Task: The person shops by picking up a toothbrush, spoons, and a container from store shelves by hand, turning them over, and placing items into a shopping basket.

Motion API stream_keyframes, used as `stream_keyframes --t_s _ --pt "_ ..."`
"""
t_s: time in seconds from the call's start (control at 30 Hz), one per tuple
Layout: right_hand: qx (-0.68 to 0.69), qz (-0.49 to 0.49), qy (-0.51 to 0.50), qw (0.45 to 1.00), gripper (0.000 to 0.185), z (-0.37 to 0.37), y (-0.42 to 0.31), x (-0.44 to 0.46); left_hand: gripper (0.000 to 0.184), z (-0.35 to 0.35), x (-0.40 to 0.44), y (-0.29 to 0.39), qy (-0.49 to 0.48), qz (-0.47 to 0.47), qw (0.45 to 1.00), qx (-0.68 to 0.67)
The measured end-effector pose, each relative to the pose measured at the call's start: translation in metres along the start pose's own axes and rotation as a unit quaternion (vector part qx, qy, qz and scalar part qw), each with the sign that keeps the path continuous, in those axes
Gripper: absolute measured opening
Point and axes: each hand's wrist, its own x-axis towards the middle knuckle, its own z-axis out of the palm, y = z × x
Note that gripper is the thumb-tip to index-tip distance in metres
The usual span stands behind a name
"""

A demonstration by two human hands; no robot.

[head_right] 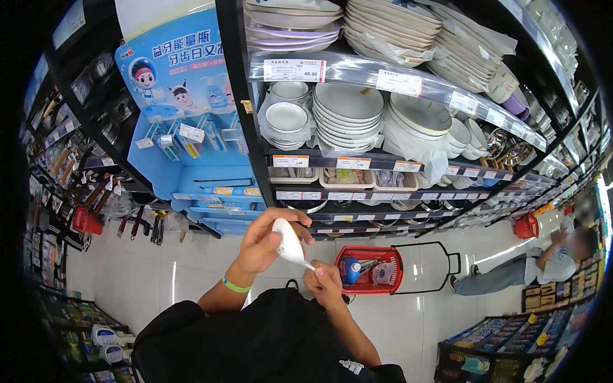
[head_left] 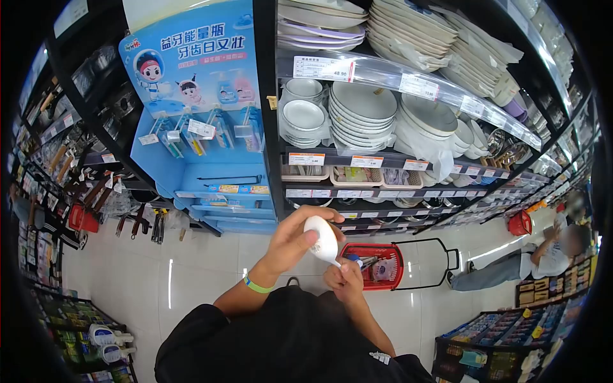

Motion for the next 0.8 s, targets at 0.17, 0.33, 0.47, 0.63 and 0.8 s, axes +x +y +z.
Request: stream_keyframes --t_s 0.17,0.33,0.47,0.63,0.8 --pt "0.002 -0.028 0.010 1.000 0.043 0.003 -0.004 0.006 0.053 -0.001 -0.003 0.001 0.027 0.000 0.999 0.038" --pt "0.030 -0.024 -0.002 0.999 0.042 0.003 -0.014 -0.002 0.070 0.002 0.001 -0.005 -0.013 -0.015 0.999 0.035" --pt "0.114 -0.007 0.000 0.993 0.042 -0.001 -0.009 -0.013 0.075 0.015 0.006 -0.010 -0.021 -0.042 0.997 0.066" --pt "0.092 -0.011 0.010 0.996 0.043 -0.003 -0.013 -0.016 0.073 0.017 0.007 -0.017 -0.005 -0.063 0.998 0.029" --pt "0.073 -0.014 -0.006 0.997 0.043 -0.008 -0.013 -0.011 0.067 0.019 0.008 -0.010 0.005 -0.054 0.998 0.042"
